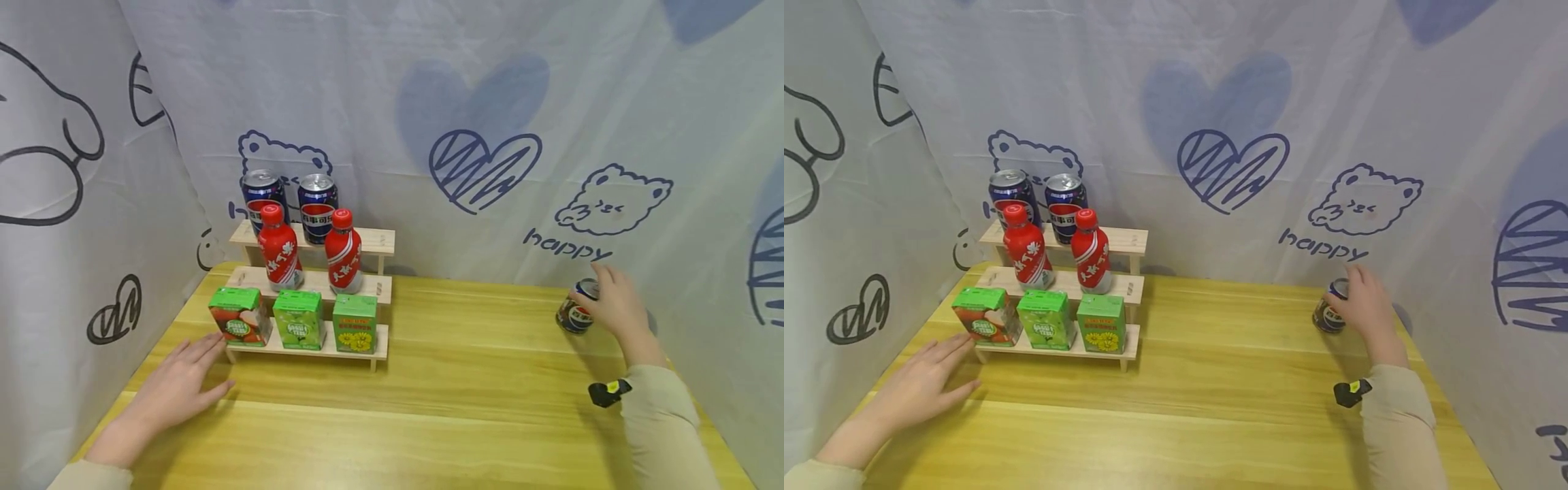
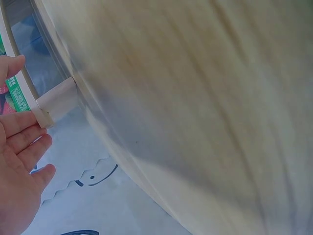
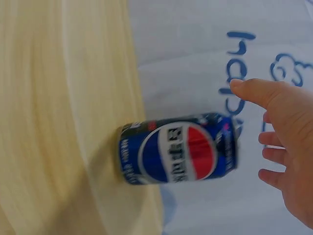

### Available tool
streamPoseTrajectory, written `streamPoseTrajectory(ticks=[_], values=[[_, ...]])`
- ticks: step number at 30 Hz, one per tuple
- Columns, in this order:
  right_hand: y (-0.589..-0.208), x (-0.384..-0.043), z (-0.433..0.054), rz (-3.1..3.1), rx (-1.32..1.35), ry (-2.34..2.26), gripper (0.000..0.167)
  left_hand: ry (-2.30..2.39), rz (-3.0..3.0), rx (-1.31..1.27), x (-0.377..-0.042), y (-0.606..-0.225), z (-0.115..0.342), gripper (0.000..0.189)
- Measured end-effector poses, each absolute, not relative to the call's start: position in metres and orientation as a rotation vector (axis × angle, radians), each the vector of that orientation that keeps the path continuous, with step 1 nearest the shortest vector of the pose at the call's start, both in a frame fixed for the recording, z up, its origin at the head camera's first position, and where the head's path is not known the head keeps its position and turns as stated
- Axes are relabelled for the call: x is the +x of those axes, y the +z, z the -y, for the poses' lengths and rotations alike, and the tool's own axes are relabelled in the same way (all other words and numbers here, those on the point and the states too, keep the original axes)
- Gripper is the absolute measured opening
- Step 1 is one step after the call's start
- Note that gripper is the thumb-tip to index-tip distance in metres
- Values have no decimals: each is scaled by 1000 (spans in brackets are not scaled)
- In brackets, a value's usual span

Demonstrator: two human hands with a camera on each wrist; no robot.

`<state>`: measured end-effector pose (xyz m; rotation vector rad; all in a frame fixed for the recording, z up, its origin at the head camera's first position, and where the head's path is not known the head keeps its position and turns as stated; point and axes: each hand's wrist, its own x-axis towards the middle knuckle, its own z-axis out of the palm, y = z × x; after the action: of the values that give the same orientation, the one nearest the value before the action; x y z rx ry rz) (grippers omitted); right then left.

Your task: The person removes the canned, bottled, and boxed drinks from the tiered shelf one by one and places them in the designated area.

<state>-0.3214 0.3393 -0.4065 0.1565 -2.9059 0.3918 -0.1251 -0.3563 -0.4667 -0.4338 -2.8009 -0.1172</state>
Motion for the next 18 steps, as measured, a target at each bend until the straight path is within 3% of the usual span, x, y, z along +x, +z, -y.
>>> streamPoseTrajectory(ticks=[18], values=[[-342,-298,-279,2652,452,218,67,-136,2850,-422,-126,-463,356,75]])
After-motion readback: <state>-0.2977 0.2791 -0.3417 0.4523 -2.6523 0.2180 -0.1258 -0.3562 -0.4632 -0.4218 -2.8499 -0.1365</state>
